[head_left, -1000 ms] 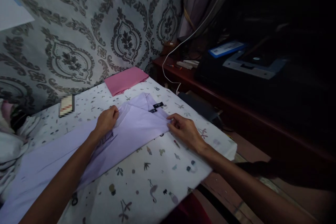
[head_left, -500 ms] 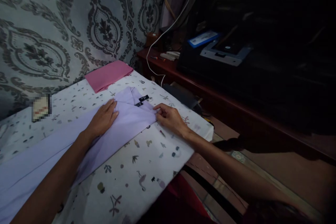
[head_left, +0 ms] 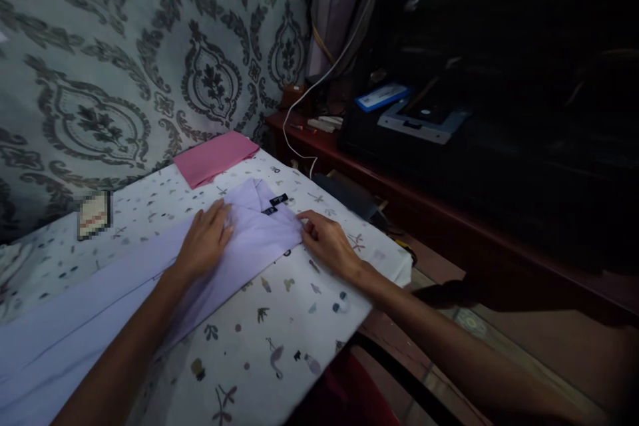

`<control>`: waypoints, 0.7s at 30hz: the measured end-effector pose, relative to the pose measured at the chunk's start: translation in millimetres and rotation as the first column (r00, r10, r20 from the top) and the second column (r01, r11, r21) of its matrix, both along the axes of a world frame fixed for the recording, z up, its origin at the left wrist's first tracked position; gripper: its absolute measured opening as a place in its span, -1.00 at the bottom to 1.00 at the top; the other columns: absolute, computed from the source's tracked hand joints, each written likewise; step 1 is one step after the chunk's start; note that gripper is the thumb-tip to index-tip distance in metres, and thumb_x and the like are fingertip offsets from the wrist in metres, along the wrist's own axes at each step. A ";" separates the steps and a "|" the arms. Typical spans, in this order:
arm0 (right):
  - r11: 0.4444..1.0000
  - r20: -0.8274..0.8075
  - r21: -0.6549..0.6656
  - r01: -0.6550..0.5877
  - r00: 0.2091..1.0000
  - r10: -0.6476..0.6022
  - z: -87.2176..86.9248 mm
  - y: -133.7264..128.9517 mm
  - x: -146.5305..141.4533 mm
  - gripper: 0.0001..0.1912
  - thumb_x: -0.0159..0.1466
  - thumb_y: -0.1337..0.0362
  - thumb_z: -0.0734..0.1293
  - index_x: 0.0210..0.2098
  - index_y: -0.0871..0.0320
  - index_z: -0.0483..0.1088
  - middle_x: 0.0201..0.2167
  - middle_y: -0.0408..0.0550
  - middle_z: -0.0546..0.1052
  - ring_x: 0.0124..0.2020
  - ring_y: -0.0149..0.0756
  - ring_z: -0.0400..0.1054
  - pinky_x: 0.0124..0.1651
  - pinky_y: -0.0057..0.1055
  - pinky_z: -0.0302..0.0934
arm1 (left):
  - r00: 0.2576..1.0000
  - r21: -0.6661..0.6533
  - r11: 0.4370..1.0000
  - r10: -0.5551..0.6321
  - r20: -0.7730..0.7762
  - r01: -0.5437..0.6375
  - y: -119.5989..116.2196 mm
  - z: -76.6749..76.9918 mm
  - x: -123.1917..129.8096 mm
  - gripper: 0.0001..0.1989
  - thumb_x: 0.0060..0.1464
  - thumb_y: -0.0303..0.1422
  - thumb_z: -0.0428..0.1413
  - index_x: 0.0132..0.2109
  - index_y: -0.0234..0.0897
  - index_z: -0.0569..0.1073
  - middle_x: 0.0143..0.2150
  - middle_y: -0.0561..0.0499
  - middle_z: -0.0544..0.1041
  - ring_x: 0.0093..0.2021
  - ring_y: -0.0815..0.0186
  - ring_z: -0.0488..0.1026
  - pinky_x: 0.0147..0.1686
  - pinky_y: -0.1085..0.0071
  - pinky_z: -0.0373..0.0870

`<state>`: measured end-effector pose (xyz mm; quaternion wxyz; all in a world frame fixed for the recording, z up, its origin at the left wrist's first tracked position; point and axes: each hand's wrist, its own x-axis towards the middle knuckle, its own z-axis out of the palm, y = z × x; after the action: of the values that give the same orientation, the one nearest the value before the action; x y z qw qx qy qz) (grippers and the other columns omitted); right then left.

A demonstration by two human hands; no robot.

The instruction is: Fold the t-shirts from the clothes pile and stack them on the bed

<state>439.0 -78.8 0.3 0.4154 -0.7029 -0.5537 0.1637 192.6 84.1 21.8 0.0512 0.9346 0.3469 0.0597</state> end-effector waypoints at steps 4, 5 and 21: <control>1.000 0.089 0.004 -0.006 0.996 0.005 1.0 -0.4 0.7 -0.63 0.17 0.43 0.20 -0.06 0.14 0.45 -0.46 -0.15 0.48 -0.47 -0.34 0.33 -0.33 -0.41 0.23 | 0.998 -0.059 0.996 -0.063 -0.017 0.062 -9.3 -6.9 -0.6 -0.44 0.37 -0.13 -0.18 0.40 -0.25 0.17 0.48 -0.18 0.10 0.46 0.13 0.05 0.41 -0.02 -0.03; 1.000 0.096 0.008 -0.005 0.995 0.004 3.2 -0.6 0.0 -0.65 0.18 0.42 0.21 -0.07 0.15 0.45 -0.45 -0.13 0.49 -0.47 -0.33 0.33 -0.32 -0.40 0.24 | 0.998 -0.071 0.996 -0.063 -0.015 0.061 -10.5 -7.8 -1.2 -0.44 0.37 -0.12 -0.18 0.40 -0.23 0.16 0.48 -0.17 0.09 0.47 0.14 0.04 0.42 -0.03 -0.04; 0.827 0.429 -0.036 -0.562 0.738 0.520 -1.2 141.5 -113.9 -0.56 0.35 0.20 0.17 0.14 0.20 0.42 0.18 0.18 0.47 0.26 0.01 0.28 0.30 -0.01 0.17 | 0.958 -0.026 0.962 0.272 0.086 -0.270 -110.6 9.7 -172.7 -0.57 0.37 -0.20 -0.13 0.28 -0.21 0.28 0.30 -0.22 0.37 0.30 0.10 0.29 0.35 -0.04 0.10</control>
<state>325.1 62.7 -0.9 0.2533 -0.5090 -0.8171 0.0951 19.8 -26.5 31.6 0.0643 0.8743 0.4694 0.1054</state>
